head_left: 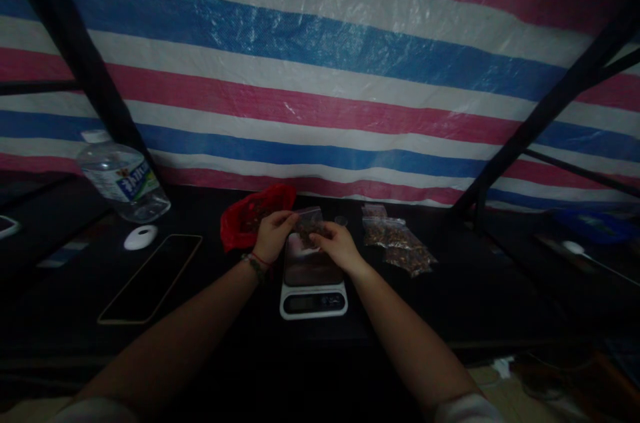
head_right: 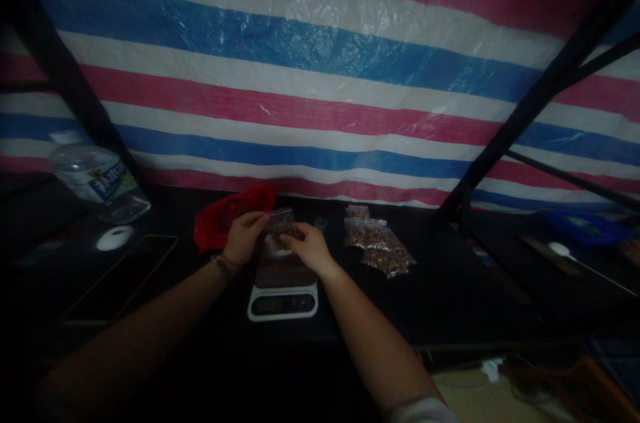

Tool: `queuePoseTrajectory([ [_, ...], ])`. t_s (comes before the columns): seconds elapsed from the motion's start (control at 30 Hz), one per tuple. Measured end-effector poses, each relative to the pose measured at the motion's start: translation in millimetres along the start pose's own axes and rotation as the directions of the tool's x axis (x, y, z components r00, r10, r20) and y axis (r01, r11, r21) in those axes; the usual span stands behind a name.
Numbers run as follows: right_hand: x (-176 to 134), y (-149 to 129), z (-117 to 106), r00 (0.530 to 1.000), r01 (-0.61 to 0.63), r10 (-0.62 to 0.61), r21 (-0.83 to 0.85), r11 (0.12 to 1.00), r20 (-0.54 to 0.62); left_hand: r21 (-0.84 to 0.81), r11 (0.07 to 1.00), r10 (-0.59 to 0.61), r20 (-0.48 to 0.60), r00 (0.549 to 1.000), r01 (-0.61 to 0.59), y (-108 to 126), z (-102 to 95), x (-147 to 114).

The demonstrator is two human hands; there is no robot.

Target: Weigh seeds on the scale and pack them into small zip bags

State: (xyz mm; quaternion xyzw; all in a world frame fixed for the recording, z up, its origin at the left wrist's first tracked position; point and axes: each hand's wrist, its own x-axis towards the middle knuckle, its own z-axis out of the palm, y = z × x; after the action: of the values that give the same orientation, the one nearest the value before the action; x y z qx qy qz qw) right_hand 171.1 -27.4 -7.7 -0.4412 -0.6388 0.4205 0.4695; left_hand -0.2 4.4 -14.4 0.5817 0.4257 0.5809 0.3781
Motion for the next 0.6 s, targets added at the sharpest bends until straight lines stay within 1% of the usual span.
queuePoseTrajectory([
  [0.03,-0.1,-0.3,-0.2,1.0,-0.019,0.019,0.0,1.0,-0.001,-0.033,0.999,-0.007,0.03,1.0,0.008,-0.4,0.7,0.0],
  [0.1,-0.4,-0.5,-0.5,0.999,-0.039,0.039,0.023,0.999,-0.022,-0.088,0.996,-0.006,0.158,0.987,0.02,-1.4,2.4,-0.8],
  [0.17,-0.5,-0.4,-0.7,0.997,-0.049,0.051,0.028,0.998,-0.054,-0.076,0.997,-0.006,0.297,0.955,0.03,-2.3,4.0,-2.2],
  [0.23,-0.4,0.0,-0.6,0.996,-0.06,0.061,0.022,0.998,-0.07,-0.025,0.999,-0.023,0.369,0.929,0.035,-3.0,4.8,-3.5],
  [0.27,-0.2,0.2,-0.5,0.996,-0.061,0.062,0.029,0.998,-0.065,-0.005,0.999,-0.03,0.38,0.925,0.034,-3.1,4.9,-3.9],
  [0.33,0.3,1.0,-0.6,0.998,-0.05,0.053,0.087,0.995,-0.031,0.004,1.0,-0.026,0.364,0.931,0.027,-2.8,4.4,-4.2],
  [0.4,0.9,2.0,-1.2,0.999,-0.046,0.043,0.169,0.985,0.022,-0.006,1.0,-0.014,0.316,0.949,0.017,-2.1,3.8,-3.9],
  [0.47,1.3,2.6,-2.6,0.996,-0.078,0.068,0.202,0.976,0.056,-0.022,1.0,-0.007,0.271,0.963,0.014,-1.5,3.7,-3.4],
  [0.53,1.4,2.2,-4.2,0.991,-0.132,0.127,0.196,0.972,0.037,-0.053,0.998,-0.003,0.256,0.967,0.017,-1.4,4.7,-3.1],
  [0.6,1.0,0.8,-5.3,0.986,-0.163,0.168,0.214,0.963,-0.006,-0.095,0.995,0.005,0.265,0.964,0.021,-1.9,6.4,-3.0],
])
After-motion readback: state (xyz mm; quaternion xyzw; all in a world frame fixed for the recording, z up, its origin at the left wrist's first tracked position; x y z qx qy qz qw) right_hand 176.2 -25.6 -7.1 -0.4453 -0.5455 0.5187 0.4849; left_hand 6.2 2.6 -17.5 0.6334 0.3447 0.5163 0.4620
